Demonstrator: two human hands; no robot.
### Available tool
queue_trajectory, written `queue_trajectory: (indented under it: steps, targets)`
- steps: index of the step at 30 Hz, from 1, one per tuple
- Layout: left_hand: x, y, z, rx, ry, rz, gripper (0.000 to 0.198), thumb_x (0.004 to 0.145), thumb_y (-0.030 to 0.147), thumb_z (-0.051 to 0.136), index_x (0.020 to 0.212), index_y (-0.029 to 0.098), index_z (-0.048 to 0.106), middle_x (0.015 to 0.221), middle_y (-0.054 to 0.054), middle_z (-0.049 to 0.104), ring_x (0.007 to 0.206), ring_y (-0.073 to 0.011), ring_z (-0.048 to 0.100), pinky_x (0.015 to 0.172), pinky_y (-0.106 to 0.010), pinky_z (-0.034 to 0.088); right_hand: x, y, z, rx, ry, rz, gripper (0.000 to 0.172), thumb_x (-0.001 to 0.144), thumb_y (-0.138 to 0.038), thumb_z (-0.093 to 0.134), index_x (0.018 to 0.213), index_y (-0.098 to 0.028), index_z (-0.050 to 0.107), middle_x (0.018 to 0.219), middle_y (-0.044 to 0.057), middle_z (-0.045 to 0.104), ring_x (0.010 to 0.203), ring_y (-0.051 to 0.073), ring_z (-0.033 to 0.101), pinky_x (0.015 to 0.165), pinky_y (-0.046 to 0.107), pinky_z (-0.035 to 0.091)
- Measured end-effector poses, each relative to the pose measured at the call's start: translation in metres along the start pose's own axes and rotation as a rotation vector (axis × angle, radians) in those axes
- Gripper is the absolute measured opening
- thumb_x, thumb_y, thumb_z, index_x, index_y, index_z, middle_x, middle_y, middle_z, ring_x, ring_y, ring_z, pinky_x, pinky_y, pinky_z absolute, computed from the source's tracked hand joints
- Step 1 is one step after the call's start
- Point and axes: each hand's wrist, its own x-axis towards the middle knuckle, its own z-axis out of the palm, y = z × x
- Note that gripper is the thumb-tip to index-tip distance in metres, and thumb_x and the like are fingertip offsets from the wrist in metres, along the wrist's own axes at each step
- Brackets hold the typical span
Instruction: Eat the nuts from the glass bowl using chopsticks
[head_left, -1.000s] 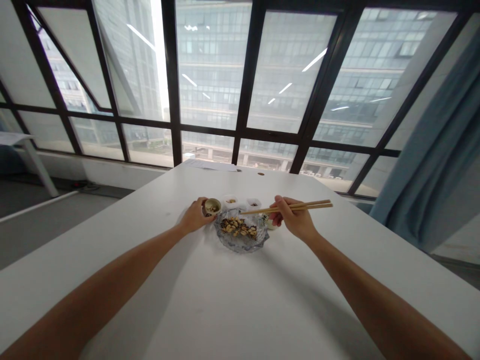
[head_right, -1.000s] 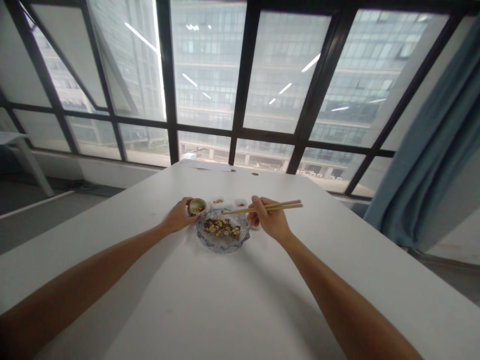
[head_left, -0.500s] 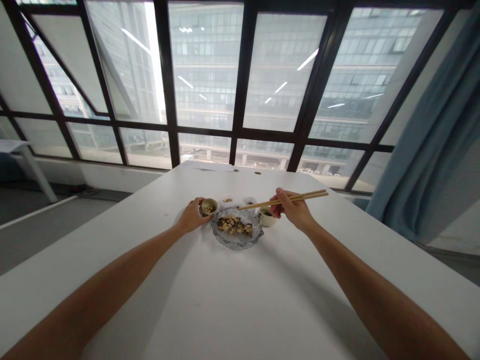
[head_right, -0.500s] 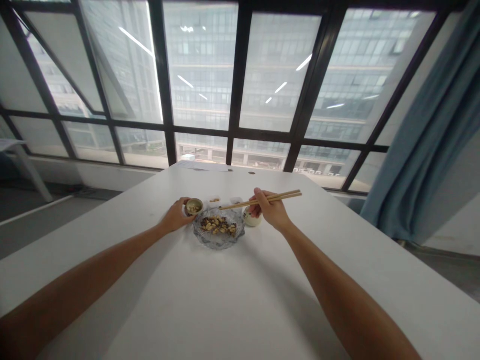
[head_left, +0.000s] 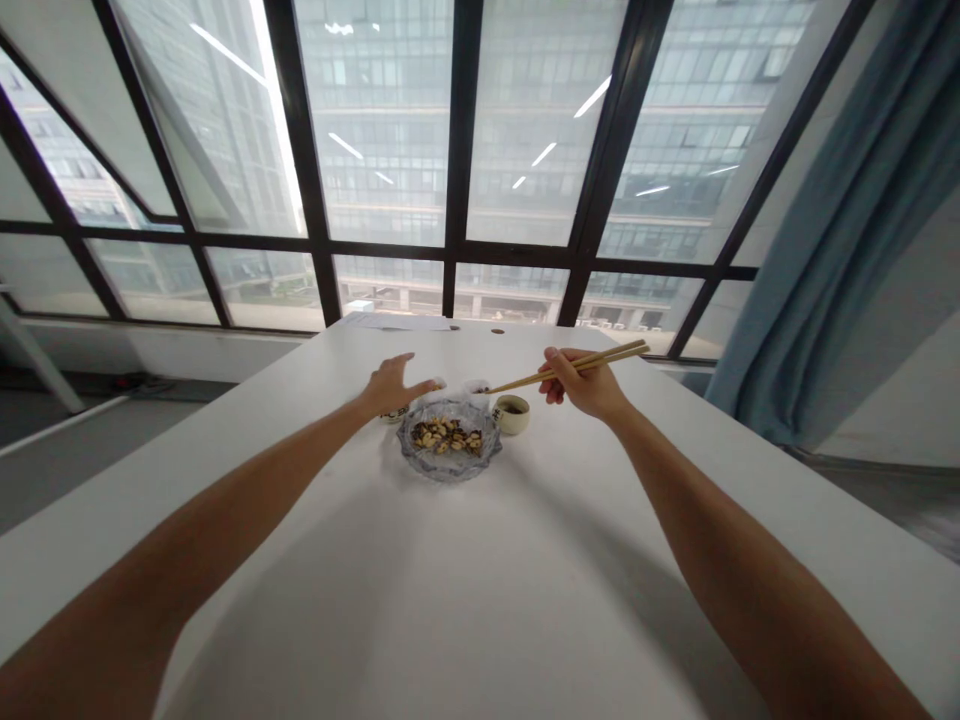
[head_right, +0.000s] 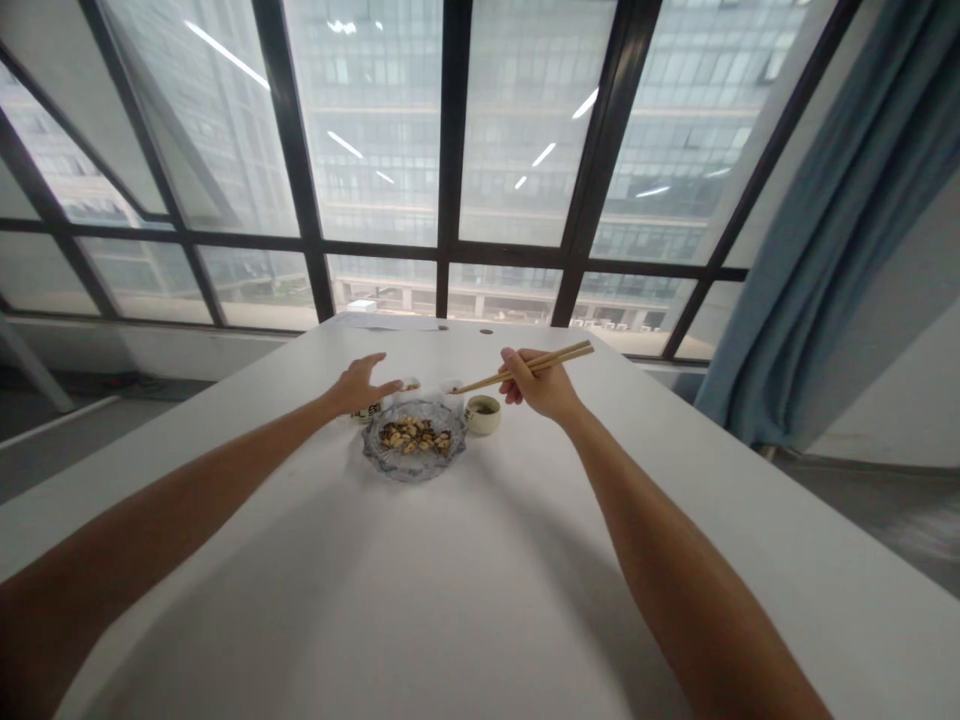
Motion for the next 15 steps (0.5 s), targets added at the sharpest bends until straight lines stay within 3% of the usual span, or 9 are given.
queue_trajectory:
  steps: [3,7,11,15]
  targets:
    - [0.014,0.055,0.025,0.069,-0.188,0.219,0.079,0.079,0.071,0.056,0.138,0.019,0.052,0.151,-0.016,0.048,0.142,-0.0357,0.037,0.118,-0.052,0.024,0.001,0.004,-0.014,-0.127,-0.036,-0.013,0.066,0.072,-0.081,0.061,0.070,-0.016,0.065,0.051,0.005,0.065,0.038,0.013,0.058,0.033,0.021,0.044]
    - [0.024,0.110,0.067,0.174,-0.379,0.302,0.093,0.073,0.075,0.060,0.146,0.019,0.045,0.163,-0.017,0.026,0.150,-0.0393,0.021,0.119,-0.062,0.010,0.002,0.009,-0.026,-0.228,-0.077,-0.025,0.066,0.077,-0.080,0.056,0.072,-0.016,0.065,0.054,0.006,0.066,0.040,0.013,0.060,0.035,0.021,0.044]
    - [0.031,0.129,0.087,0.225,-0.448,0.299,0.088,0.072,0.076,0.060,0.139,0.019,0.053,0.164,-0.018,0.022,0.150,-0.0432,0.016,0.117,-0.067,0.004,0.002,0.010,-0.029,-0.272,-0.108,-0.025,0.067,0.077,-0.082,0.054,0.073,-0.015,0.064,0.055,0.006,0.066,0.040,0.013,0.060,0.035,0.021,0.044]
    - [0.034,0.129,0.087,0.225,-0.459,0.281,0.078,0.068,0.072,0.068,0.126,0.020,0.062,0.161,-0.017,0.029,0.147,-0.0420,0.021,0.117,-0.067,0.008,0.002,0.007,-0.029,-0.273,-0.136,-0.012,0.068,0.077,-0.083,0.053,0.070,-0.016,0.062,0.054,0.006,0.065,0.039,0.012,0.059,0.034,0.021,0.044]
